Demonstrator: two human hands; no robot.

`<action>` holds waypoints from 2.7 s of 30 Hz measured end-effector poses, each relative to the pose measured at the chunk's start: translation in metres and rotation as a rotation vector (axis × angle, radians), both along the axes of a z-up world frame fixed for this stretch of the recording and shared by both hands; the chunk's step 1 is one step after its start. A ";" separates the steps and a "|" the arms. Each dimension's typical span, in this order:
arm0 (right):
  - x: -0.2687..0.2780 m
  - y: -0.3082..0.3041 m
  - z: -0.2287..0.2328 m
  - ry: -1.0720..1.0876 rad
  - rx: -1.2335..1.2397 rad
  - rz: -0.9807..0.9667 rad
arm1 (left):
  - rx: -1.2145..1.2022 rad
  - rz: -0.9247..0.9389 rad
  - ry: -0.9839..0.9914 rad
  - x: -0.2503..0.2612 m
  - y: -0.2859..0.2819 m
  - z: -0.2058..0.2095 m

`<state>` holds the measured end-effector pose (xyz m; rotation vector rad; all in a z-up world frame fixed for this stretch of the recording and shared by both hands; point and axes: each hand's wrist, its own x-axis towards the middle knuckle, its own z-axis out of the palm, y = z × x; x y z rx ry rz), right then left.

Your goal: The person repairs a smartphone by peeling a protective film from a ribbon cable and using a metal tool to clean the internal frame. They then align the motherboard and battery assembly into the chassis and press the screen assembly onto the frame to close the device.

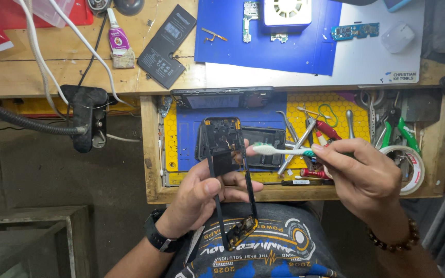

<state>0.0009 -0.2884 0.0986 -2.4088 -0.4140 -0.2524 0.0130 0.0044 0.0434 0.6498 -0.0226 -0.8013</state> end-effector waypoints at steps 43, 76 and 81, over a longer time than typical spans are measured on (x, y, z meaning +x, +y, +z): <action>-0.010 -0.060 -0.030 -0.090 -0.404 -0.405 | -0.025 0.059 0.069 -0.006 -0.007 -0.001; 0.033 0.038 -0.051 0.566 0.880 -0.099 | 0.221 -0.219 -0.012 0.036 0.015 -0.020; 0.029 0.038 -0.056 0.561 0.913 -0.080 | 0.248 -0.222 0.010 0.048 0.026 -0.022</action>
